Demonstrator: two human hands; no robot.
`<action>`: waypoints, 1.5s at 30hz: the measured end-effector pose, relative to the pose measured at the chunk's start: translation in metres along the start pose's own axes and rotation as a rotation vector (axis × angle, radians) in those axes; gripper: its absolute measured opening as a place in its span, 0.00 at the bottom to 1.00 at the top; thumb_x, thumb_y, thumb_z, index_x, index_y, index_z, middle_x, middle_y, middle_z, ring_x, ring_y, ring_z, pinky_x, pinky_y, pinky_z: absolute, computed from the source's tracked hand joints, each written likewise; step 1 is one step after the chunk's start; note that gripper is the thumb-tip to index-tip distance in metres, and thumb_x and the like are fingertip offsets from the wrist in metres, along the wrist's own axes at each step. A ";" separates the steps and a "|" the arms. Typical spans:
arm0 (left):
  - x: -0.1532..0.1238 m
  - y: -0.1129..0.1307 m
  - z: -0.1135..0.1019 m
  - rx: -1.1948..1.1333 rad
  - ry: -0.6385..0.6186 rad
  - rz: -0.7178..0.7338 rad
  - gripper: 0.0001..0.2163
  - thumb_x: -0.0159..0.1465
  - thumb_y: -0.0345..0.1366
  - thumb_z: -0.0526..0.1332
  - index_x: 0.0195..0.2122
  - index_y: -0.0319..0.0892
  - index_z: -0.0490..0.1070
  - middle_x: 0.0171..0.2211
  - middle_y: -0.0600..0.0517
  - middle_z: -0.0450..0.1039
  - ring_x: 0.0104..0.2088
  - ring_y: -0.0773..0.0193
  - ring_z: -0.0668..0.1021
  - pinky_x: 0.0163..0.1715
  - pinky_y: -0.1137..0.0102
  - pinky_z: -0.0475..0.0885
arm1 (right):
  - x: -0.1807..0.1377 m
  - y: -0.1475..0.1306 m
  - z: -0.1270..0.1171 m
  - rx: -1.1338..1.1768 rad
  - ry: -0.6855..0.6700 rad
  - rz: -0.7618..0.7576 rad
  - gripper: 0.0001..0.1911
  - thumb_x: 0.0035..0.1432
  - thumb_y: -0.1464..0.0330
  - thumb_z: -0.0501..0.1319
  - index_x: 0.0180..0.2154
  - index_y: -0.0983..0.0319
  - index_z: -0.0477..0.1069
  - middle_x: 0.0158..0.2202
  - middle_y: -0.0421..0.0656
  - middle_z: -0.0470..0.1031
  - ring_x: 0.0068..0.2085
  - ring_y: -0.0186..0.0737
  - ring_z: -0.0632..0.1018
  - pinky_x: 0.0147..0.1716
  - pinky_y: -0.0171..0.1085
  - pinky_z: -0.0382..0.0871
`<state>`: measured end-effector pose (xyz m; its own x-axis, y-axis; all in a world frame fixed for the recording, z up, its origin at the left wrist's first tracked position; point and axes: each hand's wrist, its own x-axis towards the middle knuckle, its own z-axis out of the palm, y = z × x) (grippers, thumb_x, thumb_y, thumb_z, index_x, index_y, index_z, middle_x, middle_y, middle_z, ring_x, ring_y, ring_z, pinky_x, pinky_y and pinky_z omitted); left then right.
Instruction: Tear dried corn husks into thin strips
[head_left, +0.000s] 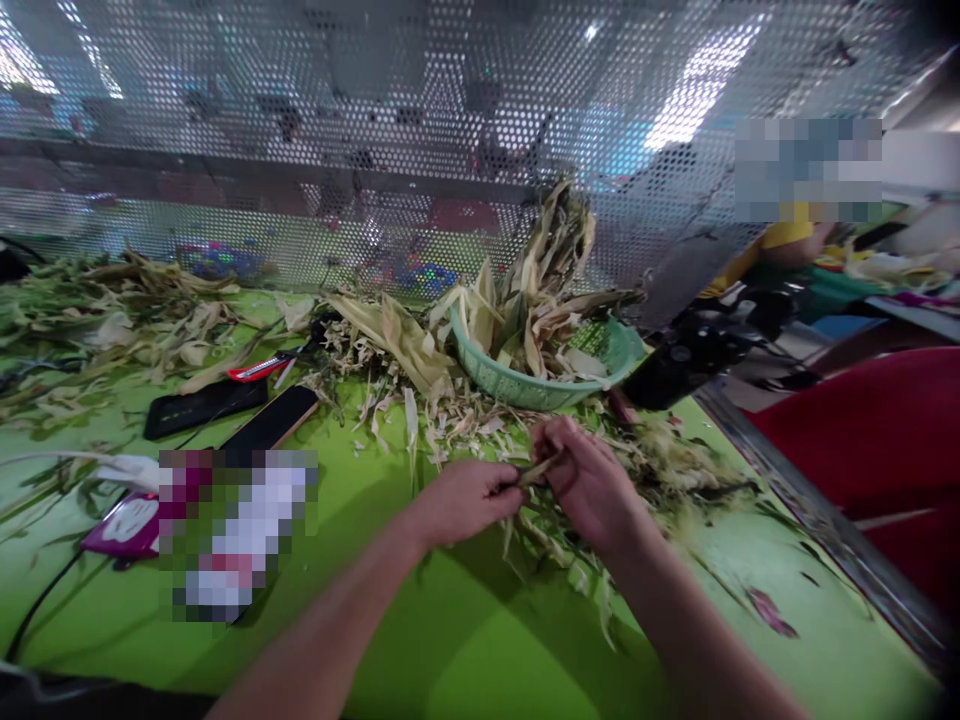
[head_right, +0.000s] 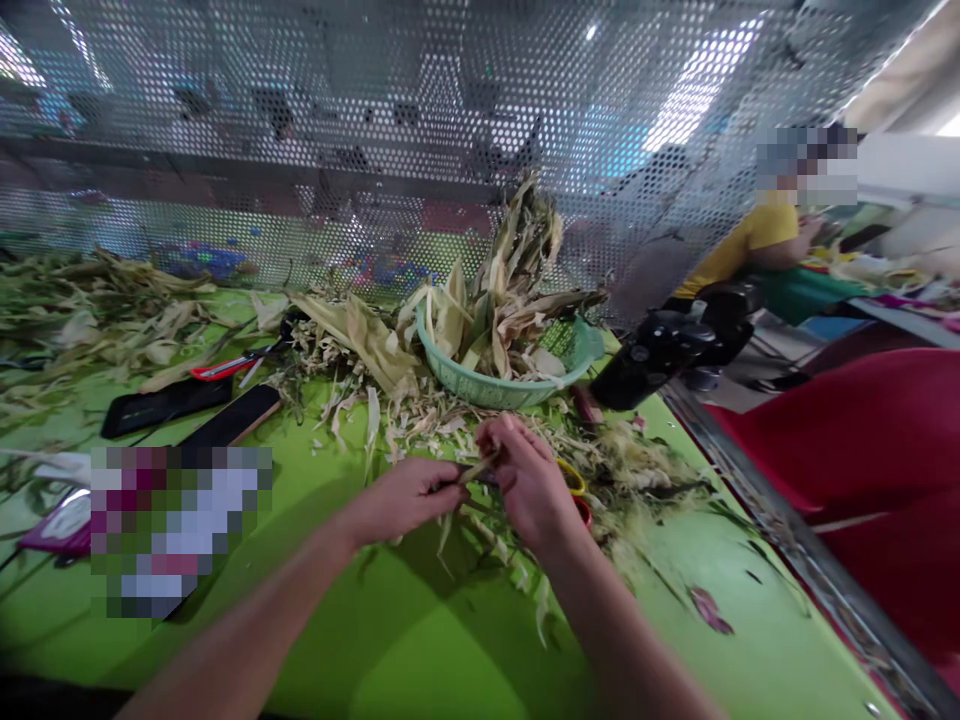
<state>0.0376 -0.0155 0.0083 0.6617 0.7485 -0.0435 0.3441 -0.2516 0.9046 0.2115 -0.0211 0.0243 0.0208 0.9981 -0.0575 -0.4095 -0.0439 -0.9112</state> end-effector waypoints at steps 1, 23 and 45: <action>0.001 -0.002 0.001 -0.015 0.026 -0.026 0.12 0.64 0.42 0.54 0.30 0.41 0.70 0.23 0.55 0.66 0.22 0.69 0.65 0.24 0.73 0.56 | 0.002 -0.003 -0.003 0.025 0.032 -0.026 0.12 0.53 0.59 0.67 0.27 0.59 0.71 0.32 0.39 0.70 0.31 0.33 0.68 0.29 0.30 0.64; 0.005 -0.013 0.004 -0.269 0.217 -0.099 0.14 0.64 0.46 0.55 0.32 0.41 0.72 0.29 0.50 0.73 0.27 0.64 0.70 0.28 0.69 0.62 | 0.002 -0.002 -0.006 -0.560 -0.020 -0.191 0.10 0.59 0.59 0.62 0.37 0.59 0.74 0.34 0.40 0.74 0.37 0.38 0.72 0.38 0.35 0.64; 0.008 -0.007 -0.004 -0.979 0.458 -0.224 0.14 0.59 0.45 0.63 0.40 0.41 0.73 0.34 0.50 0.74 0.32 0.66 0.74 0.33 0.72 0.68 | 0.007 0.006 -0.007 -1.077 -0.043 -0.667 0.19 0.54 0.62 0.67 0.48 0.53 0.73 0.50 0.46 0.72 0.52 0.51 0.70 0.53 0.49 0.60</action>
<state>0.0378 -0.0058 0.0033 0.2716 0.9236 -0.2705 -0.3850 0.3619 0.8490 0.2158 -0.0148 0.0155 -0.1011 0.8396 0.5338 0.6164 0.4740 -0.6288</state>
